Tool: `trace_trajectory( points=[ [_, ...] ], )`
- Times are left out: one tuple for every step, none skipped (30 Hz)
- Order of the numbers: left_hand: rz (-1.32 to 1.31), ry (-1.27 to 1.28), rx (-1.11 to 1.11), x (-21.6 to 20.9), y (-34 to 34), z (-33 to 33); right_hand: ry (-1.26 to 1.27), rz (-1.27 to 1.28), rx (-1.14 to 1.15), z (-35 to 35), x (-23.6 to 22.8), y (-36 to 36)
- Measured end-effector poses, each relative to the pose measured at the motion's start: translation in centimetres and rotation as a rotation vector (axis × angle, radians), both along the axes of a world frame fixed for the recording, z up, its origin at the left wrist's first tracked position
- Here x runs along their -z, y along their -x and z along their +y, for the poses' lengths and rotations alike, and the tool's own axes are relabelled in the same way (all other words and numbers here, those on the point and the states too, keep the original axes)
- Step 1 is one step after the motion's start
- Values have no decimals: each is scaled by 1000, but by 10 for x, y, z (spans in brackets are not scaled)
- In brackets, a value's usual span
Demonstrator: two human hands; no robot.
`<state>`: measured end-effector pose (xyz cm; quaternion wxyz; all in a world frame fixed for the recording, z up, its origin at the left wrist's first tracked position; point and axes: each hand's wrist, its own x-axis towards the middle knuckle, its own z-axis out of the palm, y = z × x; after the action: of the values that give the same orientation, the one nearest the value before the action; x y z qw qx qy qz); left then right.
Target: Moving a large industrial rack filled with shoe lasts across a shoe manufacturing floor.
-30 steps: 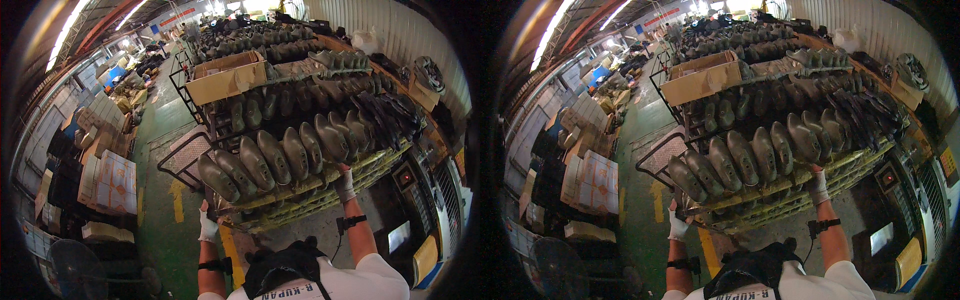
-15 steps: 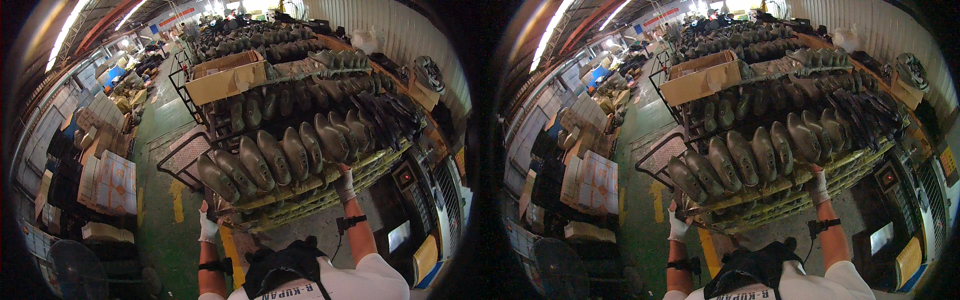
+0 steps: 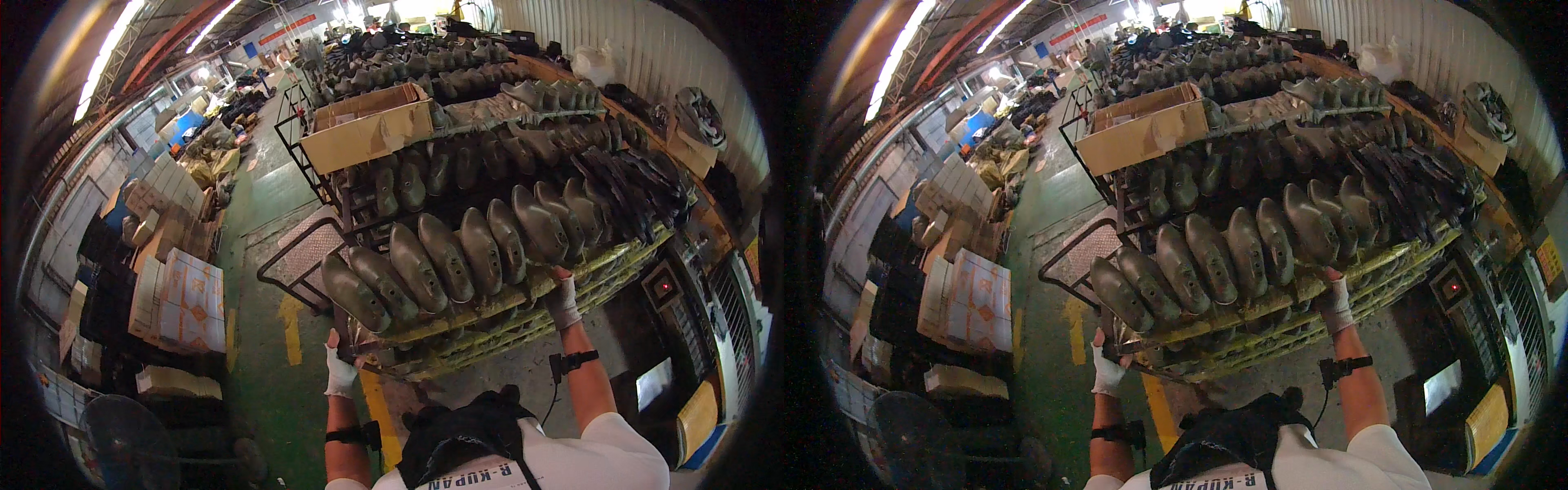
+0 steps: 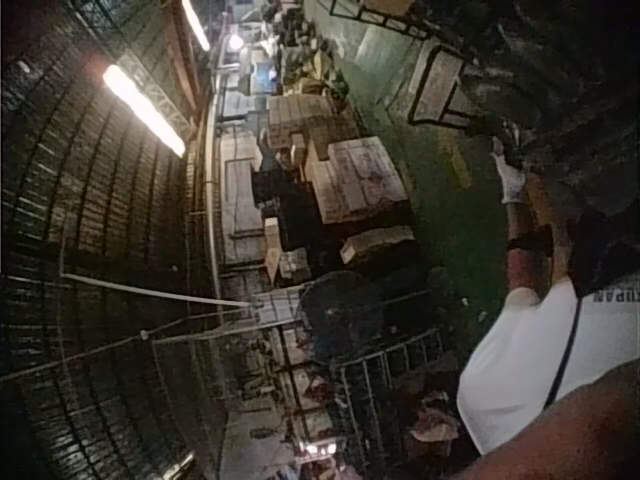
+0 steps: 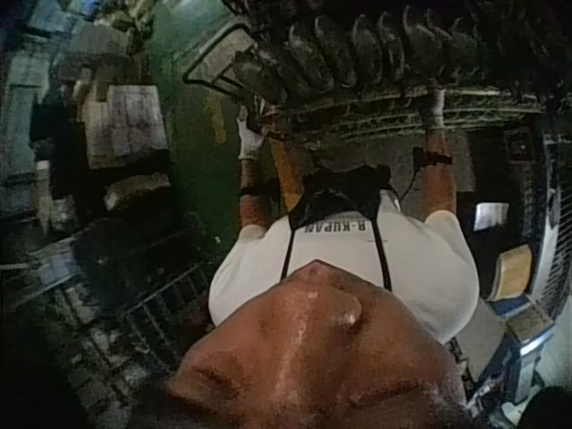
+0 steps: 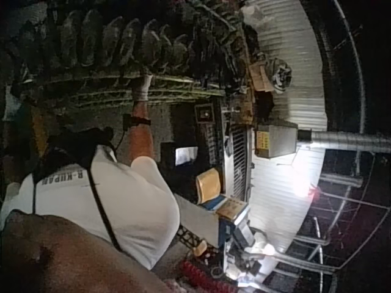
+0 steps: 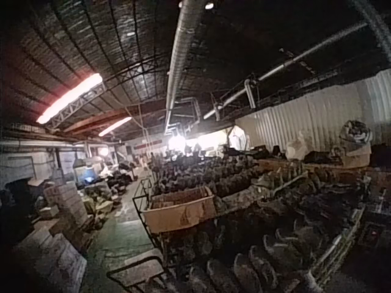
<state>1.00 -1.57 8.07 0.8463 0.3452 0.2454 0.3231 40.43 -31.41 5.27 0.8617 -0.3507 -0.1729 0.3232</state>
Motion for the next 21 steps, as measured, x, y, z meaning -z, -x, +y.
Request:
trace_trajectory(
  points=[
    [-14,-27,32,1,2,0,18,22,16,2,-3,2],
    [-10,-26,20,2,4,1,36,43,31,6,-6,4],
    [-7,-23,14,2,4,1,56,63,51,6,-10,6],
    [-5,-20,7,2,3,1,48,67,52,6,-8,5],
    [-7,-18,10,2,3,1,41,72,53,5,-5,5],
    [-9,-16,15,1,2,0,33,76,55,4,-2,3],
    [-11,-14,20,-1,1,0,38,76,65,3,2,1],
    [-6,6,12,-2,0,-1,42,76,74,2,5,-2],
    [0,27,4,-7,-2,-4,48,76,83,1,10,-5],
    [5,47,-4,-9,-3,-5,74,76,80,-2,16,-9],
    [-21,29,25,-6,-4,-4,100,77,79,-5,21,-13],
    [-45,8,42,-2,0,-1,94,83,70,-2,19,-10],
    [-69,-10,60,-1,2,0,89,87,63,2,9,-4],
    [-54,-5,34,0,5,0,54,96,61,6,1,5],
    [-43,2,16,-4,2,-3,20,101,67,7,-10,11],
    [-32,9,-4,-6,0,-4,18,111,73,7,-9,11],
    [-34,29,-7,-3,1,-3,17,121,78,7,-5,9],
    [-37,47,-8,-1,2,-2,14,130,85,6,-2,7],
    [-41,67,-8,1,1,-1,78,58,89,2,8,-2],
    [-31,69,-14,2,0,0,142,-14,94,-3,17,-12],
    [-19,73,-24,3,0,0,206,-84,94,-3,21,-17]
  ],
)
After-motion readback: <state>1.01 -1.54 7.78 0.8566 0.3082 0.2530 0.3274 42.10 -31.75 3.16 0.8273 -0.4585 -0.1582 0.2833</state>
